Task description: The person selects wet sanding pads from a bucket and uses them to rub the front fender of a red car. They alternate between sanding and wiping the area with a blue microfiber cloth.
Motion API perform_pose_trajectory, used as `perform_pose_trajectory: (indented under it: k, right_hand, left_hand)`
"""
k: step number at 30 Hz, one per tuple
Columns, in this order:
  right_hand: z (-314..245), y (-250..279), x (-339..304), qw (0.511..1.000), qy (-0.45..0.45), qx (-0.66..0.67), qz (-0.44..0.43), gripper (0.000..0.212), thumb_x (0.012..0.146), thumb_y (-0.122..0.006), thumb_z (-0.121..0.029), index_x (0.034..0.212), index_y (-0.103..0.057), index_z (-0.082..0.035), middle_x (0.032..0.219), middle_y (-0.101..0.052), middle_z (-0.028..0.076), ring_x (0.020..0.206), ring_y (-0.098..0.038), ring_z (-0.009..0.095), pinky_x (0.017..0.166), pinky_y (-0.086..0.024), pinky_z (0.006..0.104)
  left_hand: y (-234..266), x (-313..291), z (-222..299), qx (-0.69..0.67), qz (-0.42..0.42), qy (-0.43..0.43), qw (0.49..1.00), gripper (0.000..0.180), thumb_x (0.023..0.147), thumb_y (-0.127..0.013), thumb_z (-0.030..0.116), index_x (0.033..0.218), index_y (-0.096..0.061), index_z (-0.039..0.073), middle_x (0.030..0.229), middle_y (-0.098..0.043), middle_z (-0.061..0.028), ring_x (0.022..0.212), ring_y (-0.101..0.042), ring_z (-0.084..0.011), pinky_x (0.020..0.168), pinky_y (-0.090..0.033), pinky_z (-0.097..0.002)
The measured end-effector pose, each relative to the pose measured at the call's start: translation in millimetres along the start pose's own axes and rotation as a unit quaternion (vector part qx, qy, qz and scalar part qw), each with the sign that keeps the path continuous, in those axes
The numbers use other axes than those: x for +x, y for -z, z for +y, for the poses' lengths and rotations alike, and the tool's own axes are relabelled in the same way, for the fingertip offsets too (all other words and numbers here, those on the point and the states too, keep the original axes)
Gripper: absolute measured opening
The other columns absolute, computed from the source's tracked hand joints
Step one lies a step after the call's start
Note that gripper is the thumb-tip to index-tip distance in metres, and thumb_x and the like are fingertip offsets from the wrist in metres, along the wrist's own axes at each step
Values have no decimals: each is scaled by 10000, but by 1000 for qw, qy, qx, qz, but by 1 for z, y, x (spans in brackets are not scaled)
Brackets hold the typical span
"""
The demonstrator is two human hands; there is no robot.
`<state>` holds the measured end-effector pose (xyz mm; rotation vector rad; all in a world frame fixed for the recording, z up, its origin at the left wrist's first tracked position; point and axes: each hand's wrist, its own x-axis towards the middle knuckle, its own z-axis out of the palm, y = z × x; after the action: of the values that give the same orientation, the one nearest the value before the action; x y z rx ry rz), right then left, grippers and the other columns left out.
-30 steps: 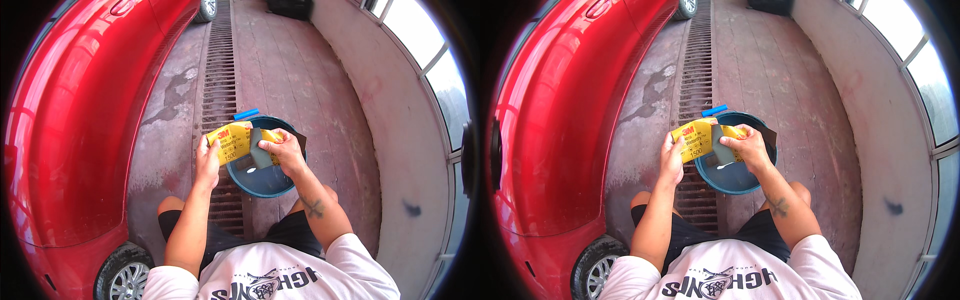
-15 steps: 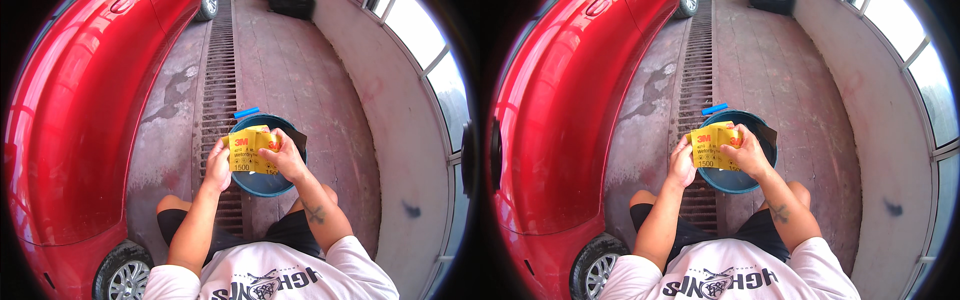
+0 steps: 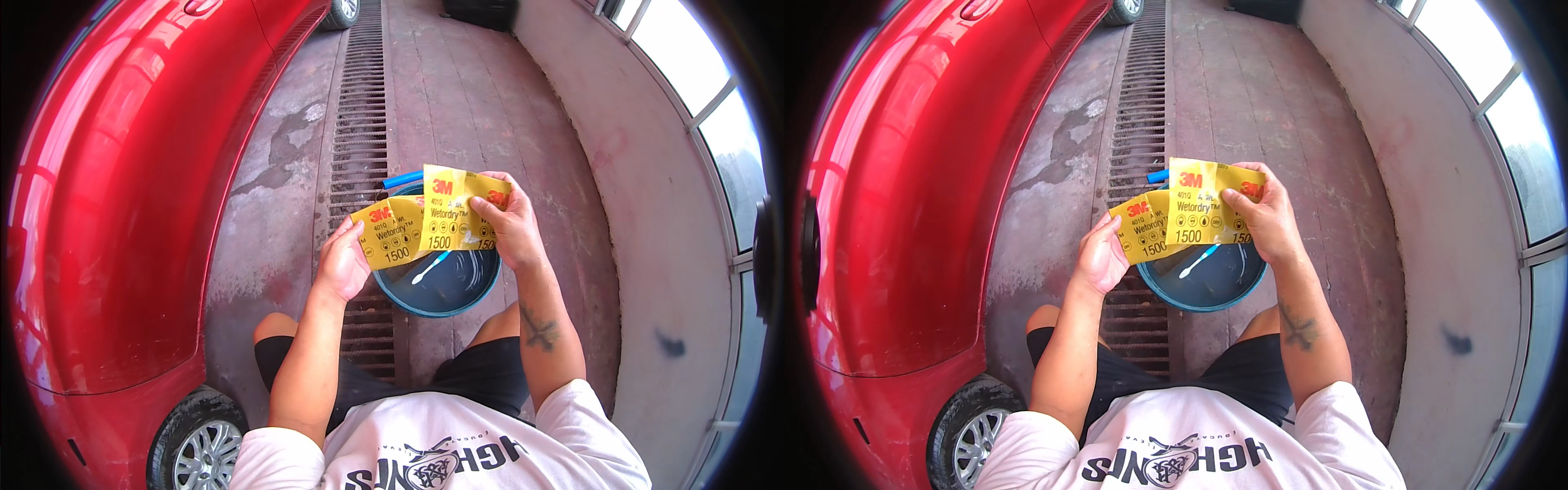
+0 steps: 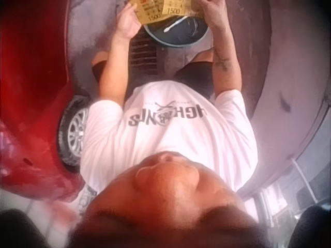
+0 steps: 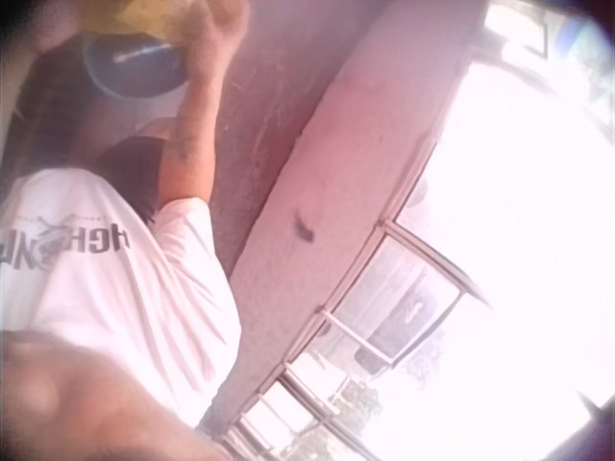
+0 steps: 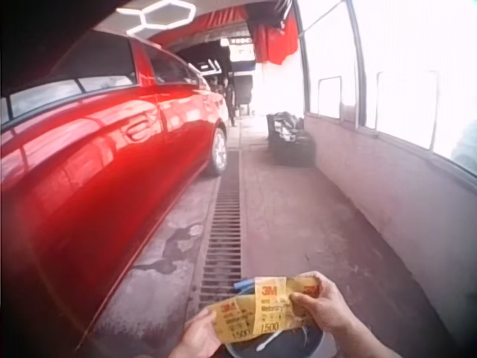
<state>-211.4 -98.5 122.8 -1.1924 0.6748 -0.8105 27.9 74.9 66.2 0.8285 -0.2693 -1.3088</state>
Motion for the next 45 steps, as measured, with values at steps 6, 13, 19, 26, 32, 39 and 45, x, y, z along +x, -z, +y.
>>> perform_pose_trajectory:
  k: [6,13,19,26,32,39,45]
  right_hand:
    - [18,-43,-9,971,21,-227,-68,347,1004,-739,-61,1326,-619,-15,1094,-785,136,1002,-763,190,898,-608,368]
    - [38,-52,-16,945,61,-314,-60,312,1034,-732,-90,1317,-611,-38,1080,-783,126,991,-753,171,883,-608,359]
    - [48,-50,-14,970,20,-237,-57,354,1008,-771,-118,1314,-613,-33,1053,-778,124,961,-759,177,866,-606,343]
    - [81,-28,-11,869,153,-463,88,548,947,-867,-233,1376,-605,-15,1196,-758,164,1071,-749,211,917,-603,382]
    - [171,0,6,922,-137,-358,58,708,835,-930,-237,1411,-584,-15,1245,-744,206,1109,-752,276,970,-603,407]
    - [224,4,15,870,-147,-463,84,703,812,-861,-158,1420,-544,-5,1290,-738,310,1245,-710,466,1082,-562,492]
    - [247,19,15,856,-177,-478,82,614,783,-845,-128,1333,-645,56,1177,-777,294,1159,-747,456,1016,-589,481]
  left_hand:
    - [-7,-6,-3,35,-15,-21,999,412,1170,-382,205,1533,-498,47,1501,-639,-159,1385,-635,-279,1164,-519,-468]
    - [-11,-11,-8,44,-35,-68,996,401,1194,-416,327,1463,-548,60,1445,-657,-152,1359,-635,-251,1165,-501,-446]
    - [-13,-10,-24,135,-34,-106,985,238,1159,-573,154,1372,-596,51,1335,-715,-98,1196,-699,-161,1038,-569,-353]
    - [-6,13,-49,212,60,-100,970,196,1140,-577,62,1324,-627,15,1223,-748,-75,1094,-721,-138,970,-594,-325]
    - [1,74,-95,711,177,-41,679,439,1069,-601,237,1432,-498,13,1270,-735,-300,1204,-717,-473,1000,-578,-571]
    - [19,96,-142,784,177,70,591,412,1051,-562,170,1428,-429,69,1179,-776,-272,1101,-774,-447,971,-599,-558]
    - [24,97,-140,757,168,113,621,345,1037,-612,189,1340,-643,27,1282,-762,-242,1228,-731,-419,1029,-579,-535]
